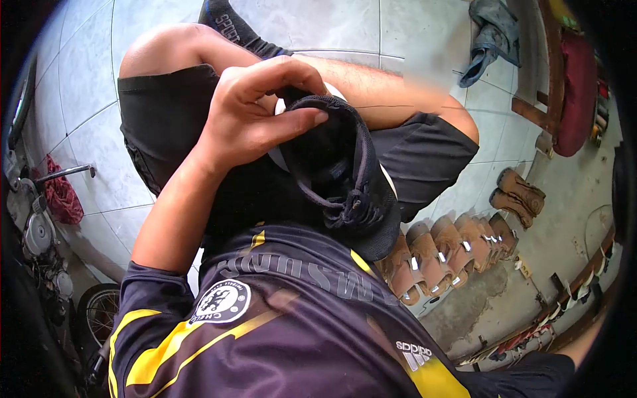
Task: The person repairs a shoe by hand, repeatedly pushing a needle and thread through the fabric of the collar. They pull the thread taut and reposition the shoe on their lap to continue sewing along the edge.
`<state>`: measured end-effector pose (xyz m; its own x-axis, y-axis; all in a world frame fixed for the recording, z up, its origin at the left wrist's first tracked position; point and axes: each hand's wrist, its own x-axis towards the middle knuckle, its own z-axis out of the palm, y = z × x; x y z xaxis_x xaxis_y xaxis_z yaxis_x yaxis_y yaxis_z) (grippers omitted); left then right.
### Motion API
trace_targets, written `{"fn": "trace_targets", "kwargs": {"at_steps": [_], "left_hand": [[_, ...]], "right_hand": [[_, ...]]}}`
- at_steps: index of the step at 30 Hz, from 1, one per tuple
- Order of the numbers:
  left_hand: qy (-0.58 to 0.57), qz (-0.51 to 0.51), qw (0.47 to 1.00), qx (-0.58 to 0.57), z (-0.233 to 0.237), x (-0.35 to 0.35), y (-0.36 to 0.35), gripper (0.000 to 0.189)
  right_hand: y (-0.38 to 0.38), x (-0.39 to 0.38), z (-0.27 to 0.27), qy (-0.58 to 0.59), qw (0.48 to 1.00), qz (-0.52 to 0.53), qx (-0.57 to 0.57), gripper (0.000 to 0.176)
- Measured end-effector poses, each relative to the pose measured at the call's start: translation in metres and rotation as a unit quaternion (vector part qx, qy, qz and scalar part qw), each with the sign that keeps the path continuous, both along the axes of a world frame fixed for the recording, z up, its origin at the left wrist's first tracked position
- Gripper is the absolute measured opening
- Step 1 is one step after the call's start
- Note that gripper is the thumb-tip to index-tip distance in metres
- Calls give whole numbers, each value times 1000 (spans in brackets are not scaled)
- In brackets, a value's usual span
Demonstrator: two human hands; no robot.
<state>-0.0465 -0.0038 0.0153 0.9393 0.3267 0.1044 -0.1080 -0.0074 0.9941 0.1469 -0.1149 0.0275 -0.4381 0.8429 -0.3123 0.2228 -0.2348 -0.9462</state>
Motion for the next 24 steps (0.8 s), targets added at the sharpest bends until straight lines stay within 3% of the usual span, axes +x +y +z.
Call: {"fn": "trace_targets", "kwargs": {"at_steps": [2,4,9,12,14,17,20,23,24], "left_hand": [[-28,18,999,-1,-3,0,-1,22],[-39,7,991,124,-1,0,5,22],[-83,11,984,155,1,1,5,22],[-118,25,973,199,1,7,6,18],[-123,28,967,220,0,8,6,20],[-134,27,956,260,-2,8,6,20],[-122,2,954,275,3,6,6,23],[-116,-14,949,292,7,10,6,23],[-115,-17,949,293,9,11,6,23]], "right_hand": [[3,0,-4,-8,1000,7,5,20],[4,1,-9,-20,999,23,14,19],[11,7,-6,-57,996,38,48,17],[14,16,22,-140,982,46,119,16],[8,43,59,-231,955,-17,183,16],[-27,83,83,-298,905,-219,212,15],[-59,57,42,-206,891,-358,186,14],[-76,26,16,-44,883,-452,120,16],[-79,21,9,-42,881,-455,120,16]]}}
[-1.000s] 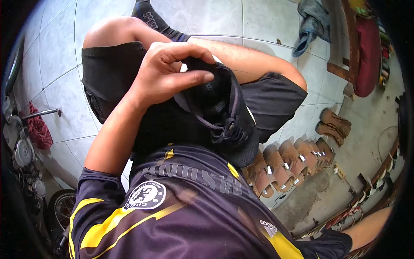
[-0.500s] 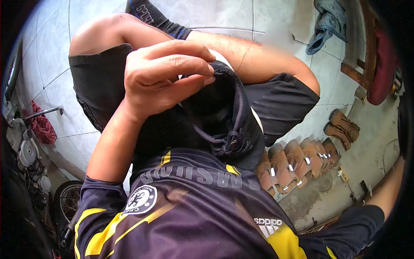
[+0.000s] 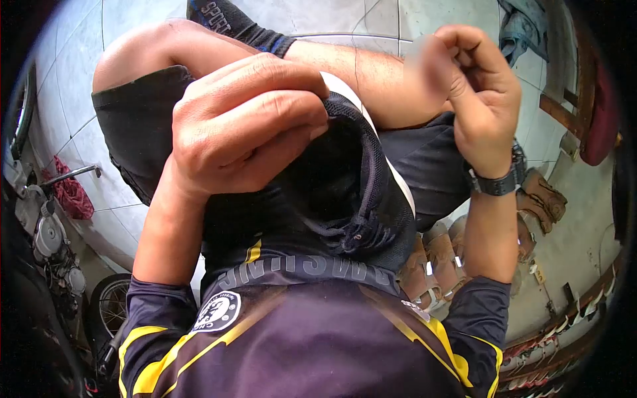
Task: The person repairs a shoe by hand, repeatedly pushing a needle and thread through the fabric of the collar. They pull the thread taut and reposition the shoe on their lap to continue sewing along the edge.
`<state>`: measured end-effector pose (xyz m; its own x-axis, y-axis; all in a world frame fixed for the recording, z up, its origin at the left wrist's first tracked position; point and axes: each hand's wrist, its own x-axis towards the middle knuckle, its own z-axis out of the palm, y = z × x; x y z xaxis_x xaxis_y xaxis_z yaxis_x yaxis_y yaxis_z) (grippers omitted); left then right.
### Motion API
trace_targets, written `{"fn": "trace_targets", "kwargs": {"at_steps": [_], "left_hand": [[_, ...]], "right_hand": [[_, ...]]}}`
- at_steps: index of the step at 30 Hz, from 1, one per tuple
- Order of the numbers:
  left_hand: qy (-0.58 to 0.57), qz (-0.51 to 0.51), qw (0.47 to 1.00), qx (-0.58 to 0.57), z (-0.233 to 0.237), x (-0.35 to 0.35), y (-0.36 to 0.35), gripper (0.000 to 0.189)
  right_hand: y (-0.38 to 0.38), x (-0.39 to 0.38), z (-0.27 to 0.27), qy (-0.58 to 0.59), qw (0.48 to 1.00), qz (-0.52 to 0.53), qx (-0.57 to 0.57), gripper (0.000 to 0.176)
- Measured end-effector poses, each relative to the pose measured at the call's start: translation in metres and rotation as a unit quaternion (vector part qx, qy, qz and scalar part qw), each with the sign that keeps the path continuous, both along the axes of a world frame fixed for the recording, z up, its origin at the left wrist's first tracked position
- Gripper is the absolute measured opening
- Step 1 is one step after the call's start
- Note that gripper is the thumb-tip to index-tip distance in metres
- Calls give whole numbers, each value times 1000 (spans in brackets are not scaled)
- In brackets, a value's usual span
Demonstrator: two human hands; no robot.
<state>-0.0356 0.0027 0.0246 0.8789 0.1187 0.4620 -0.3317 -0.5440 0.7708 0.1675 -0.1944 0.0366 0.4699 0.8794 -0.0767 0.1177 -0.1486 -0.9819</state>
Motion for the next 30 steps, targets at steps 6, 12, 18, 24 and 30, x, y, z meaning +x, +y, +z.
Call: {"fn": "trace_targets", "kwargs": {"at_steps": [6,12,18,24,30], "left_hand": [[91,-17,994,-60,5,-1,1,20],[96,-32,956,-276,-11,-3,4,19],[154,-25,913,-378,-9,-10,4,25],[204,-10,909,-362,-3,-14,8,26],[173,-19,946,-274,-4,-13,11,24]], "right_hand": [[-4,-28,-8,103,992,-72,-4,13],[-3,-38,-7,146,986,-80,4,15],[8,-62,2,175,975,-138,12,19],[12,-62,1,-63,996,-40,56,22],[19,-66,10,-109,993,29,16,41]]}}
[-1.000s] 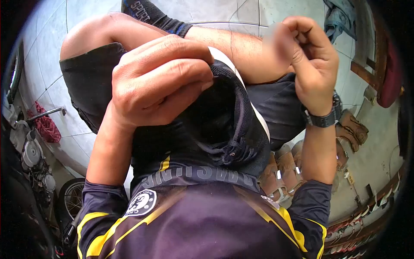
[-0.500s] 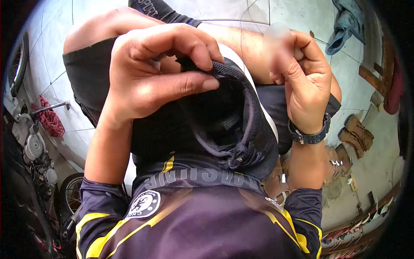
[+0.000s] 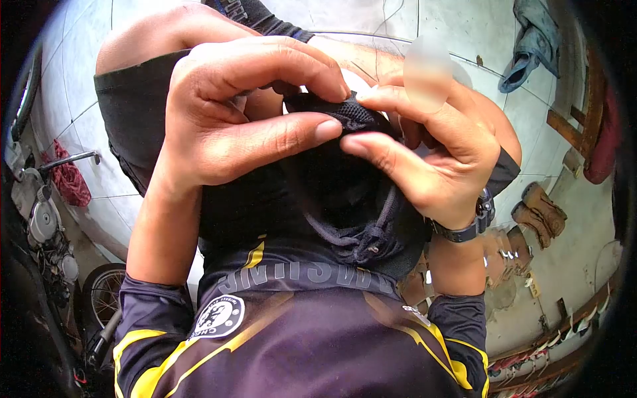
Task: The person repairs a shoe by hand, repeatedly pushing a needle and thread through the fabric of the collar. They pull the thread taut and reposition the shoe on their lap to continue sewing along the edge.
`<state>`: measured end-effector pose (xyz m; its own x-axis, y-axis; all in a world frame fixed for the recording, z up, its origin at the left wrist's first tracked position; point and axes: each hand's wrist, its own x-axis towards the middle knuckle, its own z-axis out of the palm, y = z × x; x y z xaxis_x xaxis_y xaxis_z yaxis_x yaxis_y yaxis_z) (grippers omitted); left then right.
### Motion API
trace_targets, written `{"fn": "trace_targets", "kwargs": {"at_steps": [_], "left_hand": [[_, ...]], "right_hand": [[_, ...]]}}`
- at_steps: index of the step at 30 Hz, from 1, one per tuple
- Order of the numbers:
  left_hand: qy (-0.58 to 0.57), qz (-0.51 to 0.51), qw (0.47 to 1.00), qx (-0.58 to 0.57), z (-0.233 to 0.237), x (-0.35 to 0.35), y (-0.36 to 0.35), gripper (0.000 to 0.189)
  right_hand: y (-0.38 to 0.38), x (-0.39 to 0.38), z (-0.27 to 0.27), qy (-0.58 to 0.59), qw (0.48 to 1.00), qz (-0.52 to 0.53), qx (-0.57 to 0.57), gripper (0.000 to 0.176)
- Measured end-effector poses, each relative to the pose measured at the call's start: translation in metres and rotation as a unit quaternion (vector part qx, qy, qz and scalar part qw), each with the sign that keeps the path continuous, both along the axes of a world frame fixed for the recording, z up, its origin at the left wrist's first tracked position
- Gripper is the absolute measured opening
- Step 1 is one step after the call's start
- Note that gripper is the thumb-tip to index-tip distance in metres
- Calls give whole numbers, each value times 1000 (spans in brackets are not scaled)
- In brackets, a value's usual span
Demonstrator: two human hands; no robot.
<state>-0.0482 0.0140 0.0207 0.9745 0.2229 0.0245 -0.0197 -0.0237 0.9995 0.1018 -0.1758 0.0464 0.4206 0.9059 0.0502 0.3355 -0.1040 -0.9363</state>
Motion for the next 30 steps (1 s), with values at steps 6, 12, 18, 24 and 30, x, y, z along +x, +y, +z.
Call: {"fn": "trace_targets", "kwargs": {"at_steps": [6,12,18,24,30], "left_hand": [[-37,13,987,156,6,-1,-3,19],[13,44,982,185,8,-5,-7,16],[64,63,985,145,7,-10,-17,16],[67,135,984,93,0,-14,-36,20],[52,118,991,24,-6,-14,-34,21]], "right_hand": [[4,4,-10,-31,998,29,44,32],[4,1,-11,87,996,0,9,29],[5,4,-11,68,998,9,-2,25],[5,1,-6,55,998,-12,-14,22],[5,3,-10,67,998,-13,-4,19]]}}
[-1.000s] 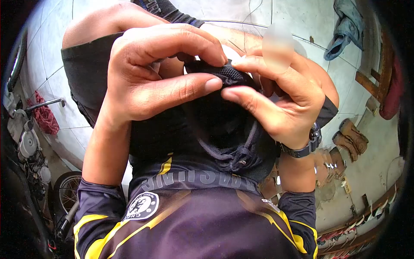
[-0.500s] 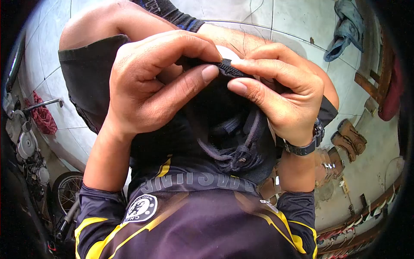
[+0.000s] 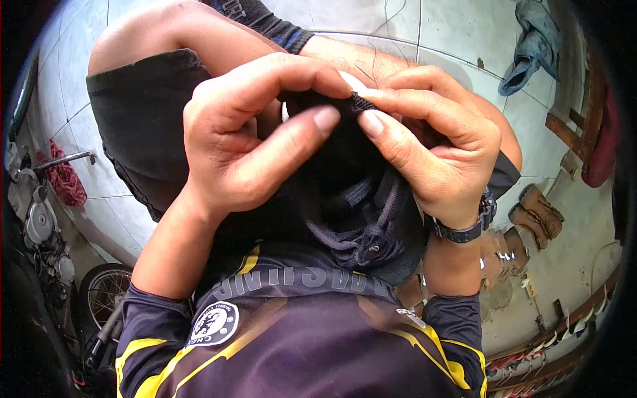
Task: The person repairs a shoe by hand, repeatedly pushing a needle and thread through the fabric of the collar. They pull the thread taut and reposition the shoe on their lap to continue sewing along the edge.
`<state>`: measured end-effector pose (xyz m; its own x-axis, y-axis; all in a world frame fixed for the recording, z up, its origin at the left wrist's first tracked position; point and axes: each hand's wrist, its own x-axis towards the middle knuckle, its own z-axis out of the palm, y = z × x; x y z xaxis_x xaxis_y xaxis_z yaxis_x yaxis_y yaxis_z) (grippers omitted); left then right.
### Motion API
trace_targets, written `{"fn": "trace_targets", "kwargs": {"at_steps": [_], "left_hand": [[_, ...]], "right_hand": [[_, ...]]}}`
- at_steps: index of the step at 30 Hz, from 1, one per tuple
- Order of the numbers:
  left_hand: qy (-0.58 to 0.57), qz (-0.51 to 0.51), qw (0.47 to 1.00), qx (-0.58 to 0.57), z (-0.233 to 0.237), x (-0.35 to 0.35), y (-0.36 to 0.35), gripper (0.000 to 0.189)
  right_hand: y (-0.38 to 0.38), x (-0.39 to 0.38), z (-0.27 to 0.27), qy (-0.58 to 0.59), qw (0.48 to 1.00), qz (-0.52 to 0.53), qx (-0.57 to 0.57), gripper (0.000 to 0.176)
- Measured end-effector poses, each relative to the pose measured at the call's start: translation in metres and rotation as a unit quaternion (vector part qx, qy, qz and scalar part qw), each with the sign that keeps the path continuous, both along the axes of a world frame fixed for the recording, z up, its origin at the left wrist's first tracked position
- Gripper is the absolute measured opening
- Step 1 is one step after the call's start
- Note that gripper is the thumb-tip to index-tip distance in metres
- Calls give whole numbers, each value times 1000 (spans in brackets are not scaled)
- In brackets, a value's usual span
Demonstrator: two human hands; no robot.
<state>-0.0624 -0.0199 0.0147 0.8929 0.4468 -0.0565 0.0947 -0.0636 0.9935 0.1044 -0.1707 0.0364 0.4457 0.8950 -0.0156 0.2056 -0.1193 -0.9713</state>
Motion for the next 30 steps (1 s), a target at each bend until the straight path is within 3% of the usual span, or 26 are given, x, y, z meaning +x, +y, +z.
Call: {"fn": "trace_targets", "kwargs": {"at_steps": [3,6,8,10,12,16,23,25,30], "left_hand": [[25,-9,999,-19,3,3,2,22],[-41,-2,996,-85,-4,8,0,25],[-54,60,963,-257,-5,10,-4,27],[-50,64,957,-277,-5,10,-2,29],[-47,59,928,-365,-8,8,1,31],[-39,62,923,-378,-6,8,1,29],[-78,44,981,-173,-9,8,-6,19],[-83,46,980,-176,-9,8,-8,19],[-110,64,966,-226,-12,5,-10,20]], "right_hand": [[0,1,-3,0,1000,1,20,18],[1,3,-6,10,999,7,31,17],[0,6,-8,29,999,28,9,16],[1,7,-5,28,999,36,-1,16],[1,7,-4,26,999,44,-10,15],[1,3,-2,69,997,21,-13,15],[4,-8,2,-8,1000,-17,-11,21],[5,-10,2,-33,999,-26,18,20],[3,-9,11,76,991,-53,-92,17]]}}
